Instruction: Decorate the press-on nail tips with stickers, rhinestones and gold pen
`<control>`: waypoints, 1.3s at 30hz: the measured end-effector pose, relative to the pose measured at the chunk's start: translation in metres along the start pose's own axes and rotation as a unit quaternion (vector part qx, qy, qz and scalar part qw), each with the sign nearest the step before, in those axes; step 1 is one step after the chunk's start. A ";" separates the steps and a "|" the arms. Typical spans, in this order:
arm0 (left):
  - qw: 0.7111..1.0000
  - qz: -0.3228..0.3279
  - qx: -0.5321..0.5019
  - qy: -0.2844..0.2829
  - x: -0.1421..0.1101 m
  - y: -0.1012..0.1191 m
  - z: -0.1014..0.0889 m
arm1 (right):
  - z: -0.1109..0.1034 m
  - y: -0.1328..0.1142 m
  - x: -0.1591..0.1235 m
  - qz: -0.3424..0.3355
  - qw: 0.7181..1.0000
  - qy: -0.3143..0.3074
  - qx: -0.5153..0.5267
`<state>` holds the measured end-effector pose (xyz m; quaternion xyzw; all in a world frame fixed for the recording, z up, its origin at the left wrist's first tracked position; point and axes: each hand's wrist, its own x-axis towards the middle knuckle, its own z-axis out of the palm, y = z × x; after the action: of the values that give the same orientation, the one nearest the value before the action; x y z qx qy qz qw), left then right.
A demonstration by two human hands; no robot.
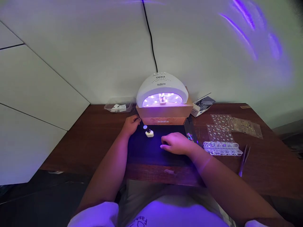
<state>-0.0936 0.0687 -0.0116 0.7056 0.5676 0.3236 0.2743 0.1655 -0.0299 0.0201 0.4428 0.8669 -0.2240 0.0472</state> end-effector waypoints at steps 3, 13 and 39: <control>1.000 0.001 0.001 0.000 0.000 0.000 0.000 | 0.000 0.000 0.000 0.001 1.000 0.001 -0.001; 1.000 0.009 0.000 -0.001 0.002 -0.004 0.001 | 0.000 0.000 0.000 0.005 1.000 -0.001 0.002; 1.000 0.012 0.006 0.000 0.000 -0.004 0.002 | 0.001 0.000 0.000 0.004 1.000 -0.003 -0.004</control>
<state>-0.0947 0.0696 -0.0162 0.7141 0.5606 0.3238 0.2664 0.1656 -0.0302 0.0190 0.4458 0.8656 -0.2220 0.0528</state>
